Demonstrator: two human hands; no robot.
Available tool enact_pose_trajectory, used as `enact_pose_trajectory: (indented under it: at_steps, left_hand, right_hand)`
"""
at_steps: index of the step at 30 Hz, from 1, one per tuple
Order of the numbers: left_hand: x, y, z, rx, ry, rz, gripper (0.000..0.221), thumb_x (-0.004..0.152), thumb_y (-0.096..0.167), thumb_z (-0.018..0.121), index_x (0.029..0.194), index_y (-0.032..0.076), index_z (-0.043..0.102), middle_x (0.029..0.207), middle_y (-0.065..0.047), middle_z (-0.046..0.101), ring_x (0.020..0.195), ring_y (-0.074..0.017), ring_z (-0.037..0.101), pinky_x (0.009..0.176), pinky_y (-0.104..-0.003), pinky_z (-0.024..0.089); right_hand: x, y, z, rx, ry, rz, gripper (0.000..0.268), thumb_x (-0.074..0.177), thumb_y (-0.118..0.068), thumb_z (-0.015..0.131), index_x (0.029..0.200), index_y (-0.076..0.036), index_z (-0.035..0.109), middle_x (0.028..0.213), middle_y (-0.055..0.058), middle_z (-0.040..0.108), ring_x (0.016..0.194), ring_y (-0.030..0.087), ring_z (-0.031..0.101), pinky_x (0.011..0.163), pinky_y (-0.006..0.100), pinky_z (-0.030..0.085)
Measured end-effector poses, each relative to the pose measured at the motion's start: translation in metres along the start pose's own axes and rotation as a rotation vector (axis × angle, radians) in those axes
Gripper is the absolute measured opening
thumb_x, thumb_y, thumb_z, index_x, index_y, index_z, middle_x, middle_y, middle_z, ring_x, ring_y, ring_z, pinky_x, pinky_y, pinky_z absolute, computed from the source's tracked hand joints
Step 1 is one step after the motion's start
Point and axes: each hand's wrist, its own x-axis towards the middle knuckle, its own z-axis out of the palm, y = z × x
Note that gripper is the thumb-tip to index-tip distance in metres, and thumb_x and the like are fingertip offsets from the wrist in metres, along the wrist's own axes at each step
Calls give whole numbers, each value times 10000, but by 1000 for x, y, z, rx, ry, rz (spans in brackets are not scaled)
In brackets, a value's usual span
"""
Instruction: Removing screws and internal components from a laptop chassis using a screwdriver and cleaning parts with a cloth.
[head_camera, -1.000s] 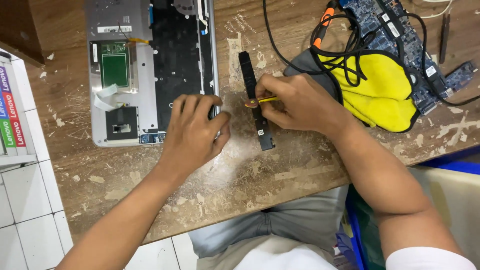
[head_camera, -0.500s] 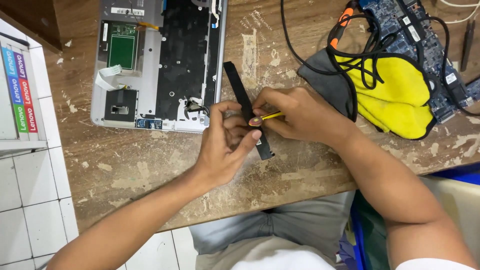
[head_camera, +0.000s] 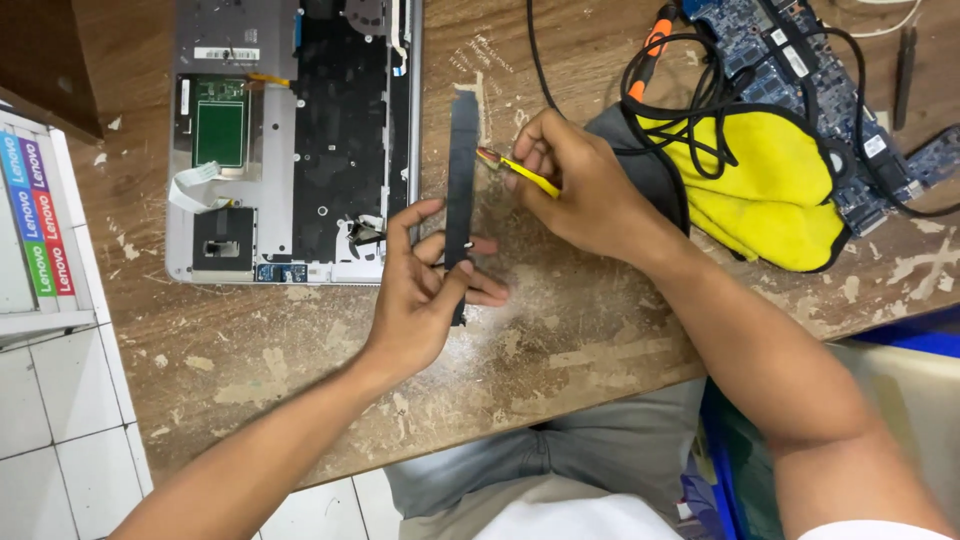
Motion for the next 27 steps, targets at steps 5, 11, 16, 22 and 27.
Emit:
enact_pose_trajectory:
  at_steps: [5,11,16,22,27]
  left_hand:
    - [-1,-9,-7,-20,-46,6,540,945,-92,396,1450,-12,226,1124,-279,634,801,-356,757,730,-493,686]
    - [-4,-17,-11,59,-124,8,544,897,-98,381,1435,-23,351,1064,-238,665,762,-313,760,684,-445,669]
    - [-5,-16,-12,52,-157,41,489,902,-79,374,1388,-33,421,913,-202,634,597,-241,686,522,-386,629]
    - [-7,-3,-11,54,-182,-11,322,1066,56,391,1381,1,427,780,-59,508,489,-117,447,413,-264,512]
    - [-6,2,-7,67,-185,-32,289,1070,90,446,1349,22,469,648,-27,425,455,-113,397,401,-264,489]
  right_hand:
    - [3,-1,-3,62,57,-99,274,853,51,725,1091,-2,598,881,161,618,756,269,678,676,365,570]
    - [2,-15,-19,-56,130,-294,200,862,101,756,1015,21,655,925,136,583,825,301,703,736,379,600]
    - [-8,-11,-50,-461,95,-406,214,841,-8,832,1006,-20,695,895,136,586,829,355,673,759,432,574]
    - [-46,-23,-61,-687,102,-430,97,1010,33,720,1024,5,629,995,163,552,894,350,612,759,417,498]
    - [-82,-9,-65,-856,198,-300,136,915,-17,849,988,-14,734,1025,109,689,948,331,670,834,454,514]
